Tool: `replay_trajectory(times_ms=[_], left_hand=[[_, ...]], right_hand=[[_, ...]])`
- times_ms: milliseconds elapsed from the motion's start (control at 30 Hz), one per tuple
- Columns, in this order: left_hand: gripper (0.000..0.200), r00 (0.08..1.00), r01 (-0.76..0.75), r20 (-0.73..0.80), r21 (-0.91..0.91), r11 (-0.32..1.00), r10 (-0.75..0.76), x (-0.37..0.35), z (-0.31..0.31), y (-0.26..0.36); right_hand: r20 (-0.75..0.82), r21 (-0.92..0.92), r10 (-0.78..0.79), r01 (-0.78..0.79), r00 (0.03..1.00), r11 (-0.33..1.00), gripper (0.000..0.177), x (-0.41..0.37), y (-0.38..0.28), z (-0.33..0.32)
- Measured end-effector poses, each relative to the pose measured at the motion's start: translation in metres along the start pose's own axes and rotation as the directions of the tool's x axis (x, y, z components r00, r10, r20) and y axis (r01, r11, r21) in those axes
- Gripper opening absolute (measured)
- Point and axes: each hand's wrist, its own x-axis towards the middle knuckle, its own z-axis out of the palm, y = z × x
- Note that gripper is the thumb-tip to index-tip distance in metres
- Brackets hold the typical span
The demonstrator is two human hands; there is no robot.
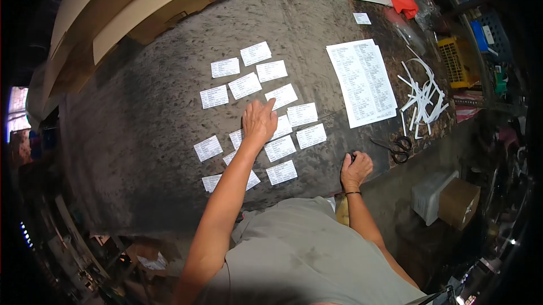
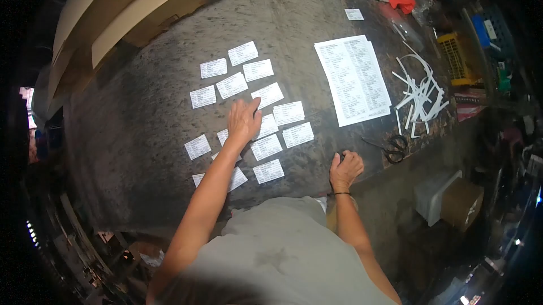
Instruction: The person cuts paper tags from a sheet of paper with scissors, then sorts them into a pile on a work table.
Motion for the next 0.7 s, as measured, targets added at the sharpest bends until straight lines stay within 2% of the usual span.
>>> replay_trajectory(times_ms=[167,233,300,333,433,467,567,600,700], left_hand=[[0.035,0.995,-0.017,0.098,0.097,0.995,0.008,0.009,0.006,0.010],[0.035,0.996,-0.052,0.069,0.058,0.997,0.048,0.008,0.003,0.023],[0.035,0.980,-0.142,0.153,0.069,0.987,0.130,0.007,0.003,0.038],[0.034,0.970,-0.223,0.117,0.076,0.972,0.213,0.001,0.010,0.041],[0.034,0.959,-0.246,0.168,0.084,0.966,0.230,-0.007,0.022,0.049],[0.037,0.962,-0.267,0.077,0.063,0.961,0.263,-0.008,0.027,0.047],[0.038,0.962,-0.265,0.079,0.024,0.964,0.262,-0.017,0.024,0.062],[0.038,0.948,-0.309,0.080,-0.018,0.951,0.309,-0.028,0.029,0.066],[0.043,0.909,-0.291,0.293,-0.061,0.955,0.296,-0.064,0.032,0.086]], right_hand=[[-0.006,0.012,-0.002,0.002,1.000,1.000,0.030,0.000,0.001,0.001],[-0.006,0.008,0.005,-0.005,1.000,1.000,0.030,0.000,0.001,0.000],[-0.009,0.008,-0.007,0.007,1.000,1.000,0.031,0.001,0.002,0.001],[-0.014,0.001,-0.003,0.003,1.000,1.000,0.030,0.000,0.001,0.000],[-0.024,-0.003,-0.001,0.001,1.000,1.000,0.030,0.000,0.001,0.001],[-0.022,-0.004,0.001,-0.001,1.000,1.000,0.030,0.001,0.001,0.001],[-0.012,0.014,0.005,-0.005,1.000,1.000,0.030,0.000,0.002,0.000],[-0.013,0.006,0.007,-0.007,1.000,1.000,0.030,0.000,0.002,0.000],[-0.004,0.012,0.006,-0.005,1.000,1.000,0.030,0.000,0.001,0.002]])
